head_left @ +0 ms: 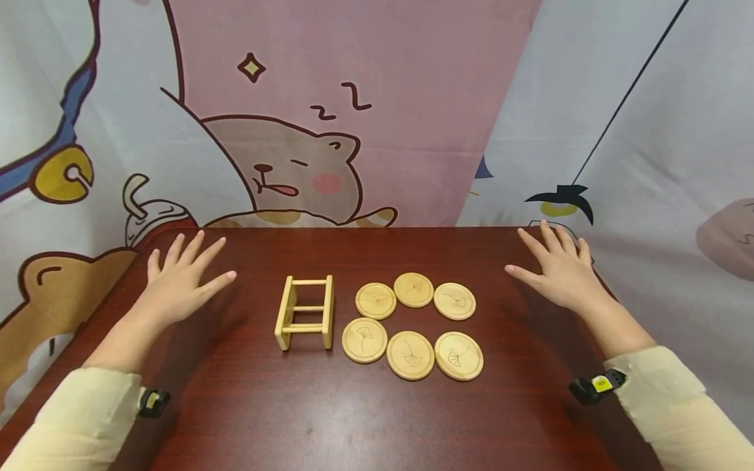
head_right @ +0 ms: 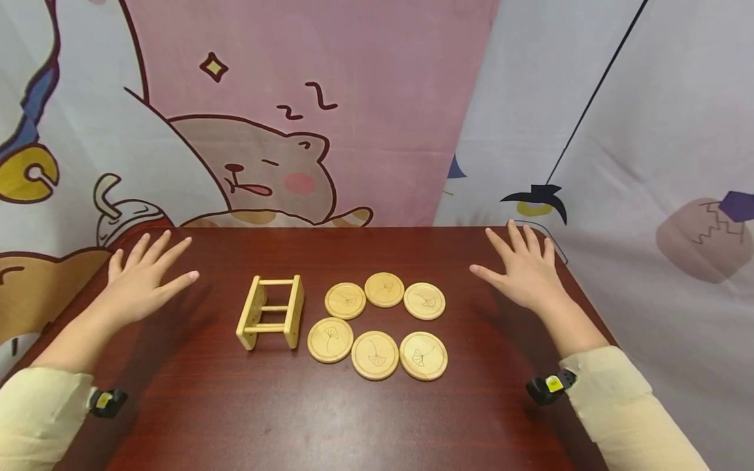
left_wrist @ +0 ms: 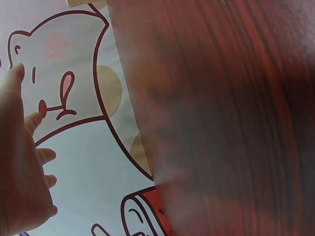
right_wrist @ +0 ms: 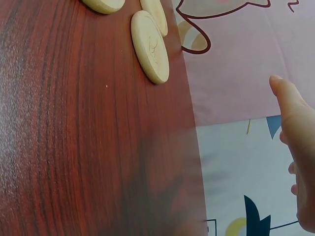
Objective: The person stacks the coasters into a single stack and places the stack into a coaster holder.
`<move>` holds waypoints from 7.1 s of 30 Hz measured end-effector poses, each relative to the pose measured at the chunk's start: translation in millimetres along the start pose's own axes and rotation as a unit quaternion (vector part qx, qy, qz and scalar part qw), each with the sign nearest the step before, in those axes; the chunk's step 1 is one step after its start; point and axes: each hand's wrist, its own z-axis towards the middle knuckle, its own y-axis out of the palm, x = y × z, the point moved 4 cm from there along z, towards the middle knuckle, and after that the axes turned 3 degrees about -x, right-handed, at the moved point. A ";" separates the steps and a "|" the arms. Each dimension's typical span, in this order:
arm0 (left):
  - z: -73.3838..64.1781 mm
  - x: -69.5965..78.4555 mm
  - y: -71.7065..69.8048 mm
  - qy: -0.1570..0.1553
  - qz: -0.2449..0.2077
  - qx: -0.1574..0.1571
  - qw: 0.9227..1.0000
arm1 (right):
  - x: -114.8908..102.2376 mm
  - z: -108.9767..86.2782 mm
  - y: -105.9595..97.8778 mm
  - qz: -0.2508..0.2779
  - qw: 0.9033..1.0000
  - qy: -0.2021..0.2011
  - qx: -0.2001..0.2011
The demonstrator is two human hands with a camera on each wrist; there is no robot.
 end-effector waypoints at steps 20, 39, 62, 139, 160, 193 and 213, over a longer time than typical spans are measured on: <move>-6.2 22.9 8.6 0.055 -0.077 0.063 0.993 | -21.2 -26.3 0.5 0.044 0.998 -0.029 0.043; -7.6 38.6 37.4 0.129 -0.211 0.080 0.966 | -57.0 -54.0 24.8 0.145 0.983 -0.088 0.067; -6.6 52.2 67.7 0.166 -0.346 -0.018 0.923 | -83.8 -75.6 56.6 0.225 0.965 -0.131 0.033; 1.3 48.1 103.4 0.216 -0.459 -0.069 0.859 | -103.6 -88.8 91.7 0.265 0.935 -0.230 0.056; 0.2 47.3 103.7 0.212 -0.459 -0.069 0.860 | -131.3 -75.7 91.0 0.287 0.916 -0.273 0.066; 1.2 47.2 105.9 0.212 -0.462 -0.078 0.858 | -169.1 -66.2 97.0 0.281 0.914 -0.290 0.050; 0.3 47.1 103.9 0.202 -0.459 -0.083 0.861 | -173.4 -62.1 105.1 0.270 0.920 -0.284 0.027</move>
